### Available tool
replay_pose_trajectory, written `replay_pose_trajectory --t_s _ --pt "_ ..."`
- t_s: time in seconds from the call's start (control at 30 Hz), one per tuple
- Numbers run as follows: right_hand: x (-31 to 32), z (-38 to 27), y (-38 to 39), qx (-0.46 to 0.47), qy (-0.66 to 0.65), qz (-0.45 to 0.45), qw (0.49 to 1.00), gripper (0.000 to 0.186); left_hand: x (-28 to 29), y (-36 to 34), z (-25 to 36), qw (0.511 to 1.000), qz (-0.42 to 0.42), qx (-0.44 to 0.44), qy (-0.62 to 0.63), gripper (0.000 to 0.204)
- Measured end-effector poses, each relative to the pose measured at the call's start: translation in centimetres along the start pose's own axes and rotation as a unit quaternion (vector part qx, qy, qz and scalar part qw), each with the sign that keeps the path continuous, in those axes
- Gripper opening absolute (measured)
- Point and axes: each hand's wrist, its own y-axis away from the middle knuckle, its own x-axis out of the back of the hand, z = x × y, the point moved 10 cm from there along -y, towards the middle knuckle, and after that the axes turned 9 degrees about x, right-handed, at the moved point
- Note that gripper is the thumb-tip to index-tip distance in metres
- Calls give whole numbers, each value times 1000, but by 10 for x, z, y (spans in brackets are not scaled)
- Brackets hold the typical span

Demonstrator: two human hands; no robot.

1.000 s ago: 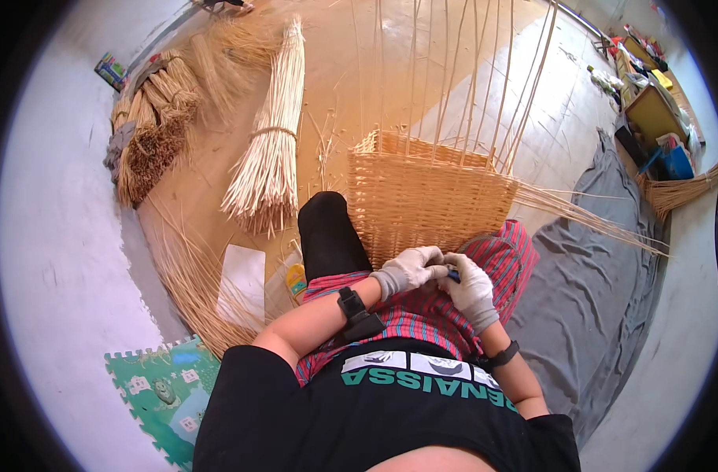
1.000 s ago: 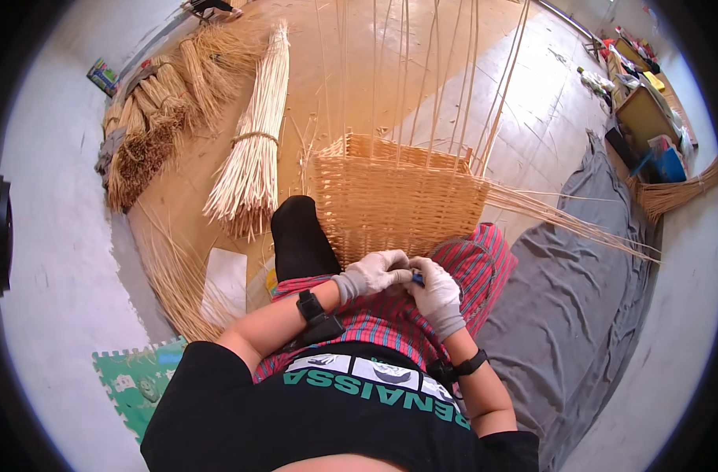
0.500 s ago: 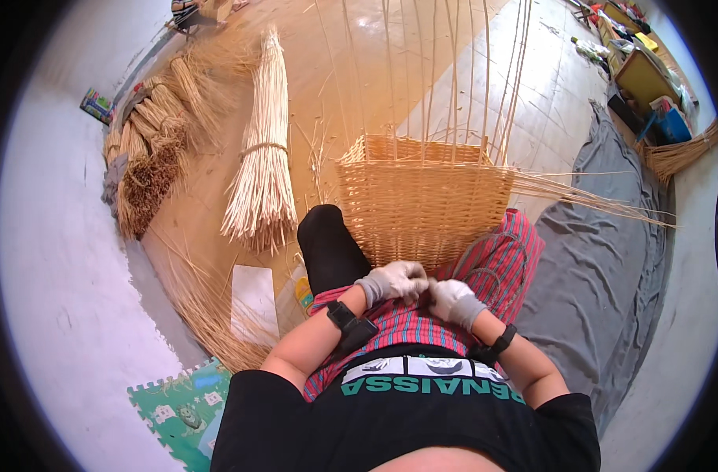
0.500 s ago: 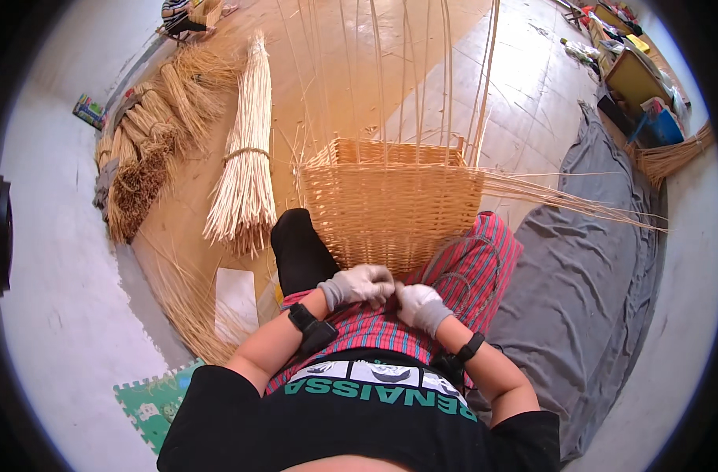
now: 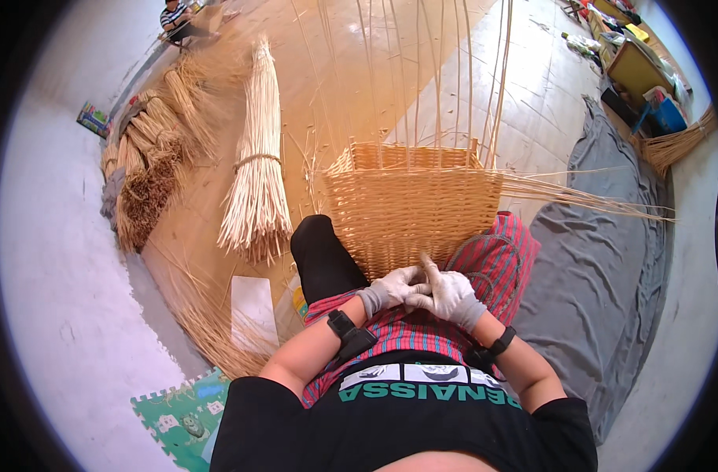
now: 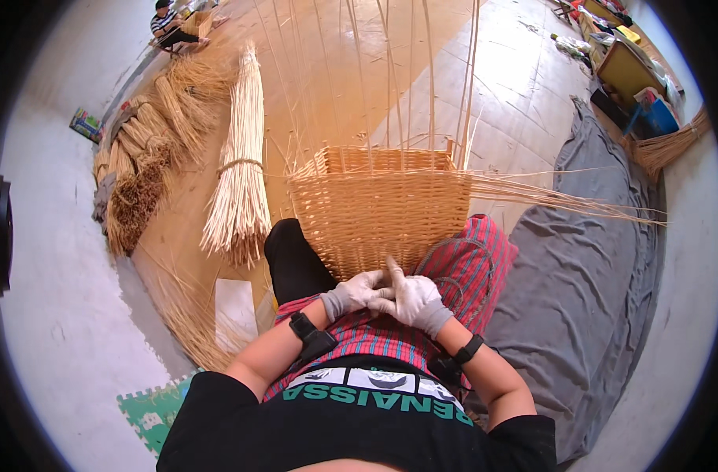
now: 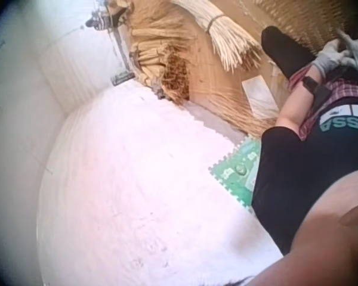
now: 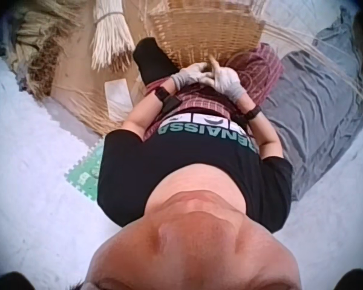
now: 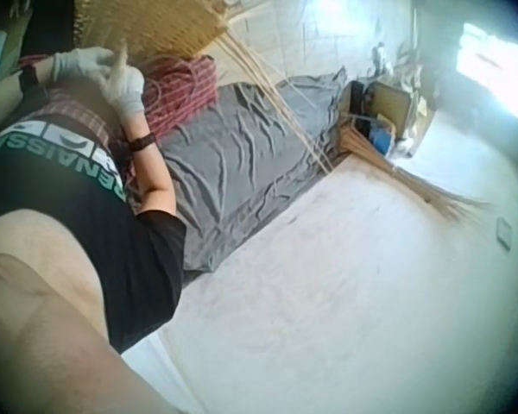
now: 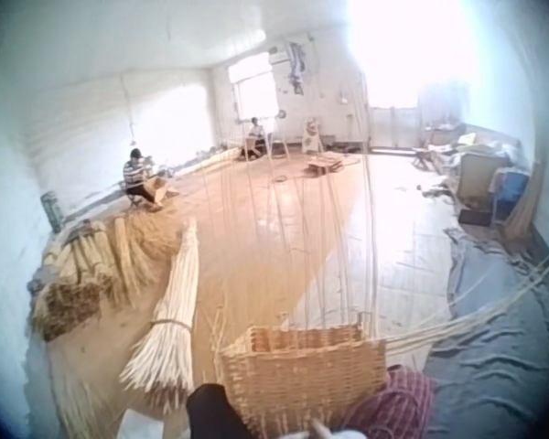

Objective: Weaving a basket using straw or plant fibers.

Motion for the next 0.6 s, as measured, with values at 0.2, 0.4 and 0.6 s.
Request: replay_pose_trajectory --t_s 0.2,0.4,0.6 --pt "29 3 7 20 133 -4 991 67 9 19 17 999 21 23 -22 35" --pt "104 71 34 -144 -11 58 988 35 57 52 55 983 143 -86 77 32" --pt "138 80 -18 -45 18 225 973 42 52 37 28 750 274 79 -596 60"
